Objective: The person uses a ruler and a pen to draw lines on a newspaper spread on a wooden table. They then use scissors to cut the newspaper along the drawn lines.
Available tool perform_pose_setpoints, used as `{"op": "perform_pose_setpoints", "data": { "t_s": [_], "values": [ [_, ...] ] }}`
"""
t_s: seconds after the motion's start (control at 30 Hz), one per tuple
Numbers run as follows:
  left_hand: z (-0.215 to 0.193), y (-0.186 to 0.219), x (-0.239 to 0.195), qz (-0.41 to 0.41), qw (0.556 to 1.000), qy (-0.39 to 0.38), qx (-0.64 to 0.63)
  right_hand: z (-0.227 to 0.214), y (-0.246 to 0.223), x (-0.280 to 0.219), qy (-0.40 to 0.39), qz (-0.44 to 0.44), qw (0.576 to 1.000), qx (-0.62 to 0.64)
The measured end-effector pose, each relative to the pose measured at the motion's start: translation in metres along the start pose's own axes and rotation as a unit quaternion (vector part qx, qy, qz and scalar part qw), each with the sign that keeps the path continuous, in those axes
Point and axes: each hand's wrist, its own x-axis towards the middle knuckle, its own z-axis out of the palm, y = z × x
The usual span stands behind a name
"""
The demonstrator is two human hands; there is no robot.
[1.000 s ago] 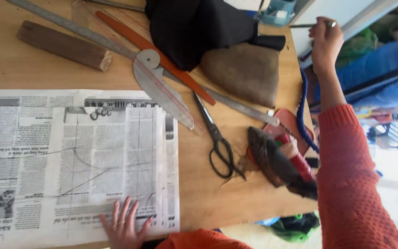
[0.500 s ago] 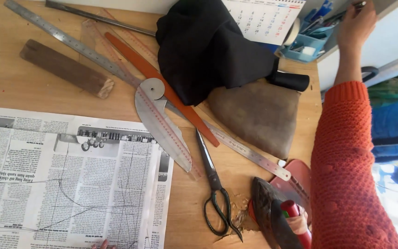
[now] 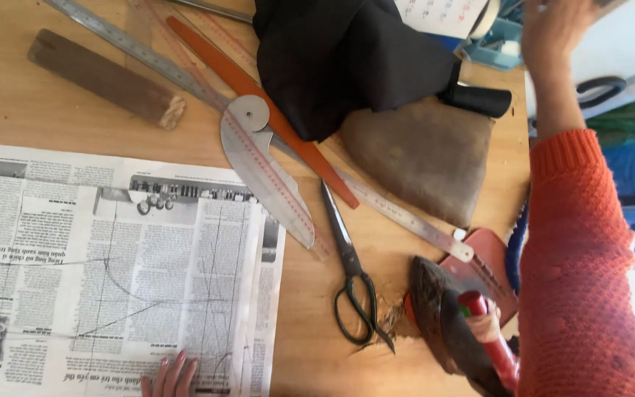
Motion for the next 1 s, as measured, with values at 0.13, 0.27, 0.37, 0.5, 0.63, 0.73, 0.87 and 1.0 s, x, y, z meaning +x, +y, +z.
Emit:
{"op": "perform_pose_setpoints", "data": {
  "t_s": [0.13, 0.27, 0.37, 0.5, 0.63, 0.73, 0.87, 1.0],
  "values": [
    [-0.044, 0.03, 0.052, -0.024, 0.997, -0.053, -0.04, -0.153, -0.145, -0.059, -0.166, -0.066, 0.984, 0.01],
    [-0.061, 0.024, 0.062, 0.054, 0.991, -0.115, -0.041, -0.315, -0.274, -0.167, -0.256, -0.353, 0.9, -0.028],
    [-0.068, 0.024, 0.064, 0.062, 0.988, -0.123, -0.074, -0.38, -0.316, -0.244, -0.384, -0.22, 0.882, 0.161],
    [-0.063, 0.021, 0.058, 0.064, 0.984, -0.124, -0.111, -0.407, -0.335, -0.332, -0.438, 0.012, 0.865, 0.244],
    [-0.066, 0.015, 0.064, 0.08, 0.97, -0.169, -0.156, -0.408, -0.361, -0.346, -0.394, 0.139, 0.881, 0.222],
    [-0.067, -0.011, 0.057, 0.113, 0.924, -0.237, -0.279, -0.4, -0.376, -0.363, -0.337, 0.202, 0.901, 0.184],
    [-0.056, -0.055, 0.067, 0.302, 0.906, -0.183, -0.234, -0.407, -0.394, -0.343, -0.343, 0.339, 0.853, 0.197],
    [-0.035, -0.086, 0.063, 0.381, 0.878, -0.18, -0.226, -0.429, -0.41, -0.349, -0.334, 0.417, 0.831, 0.157]
  ]
}}
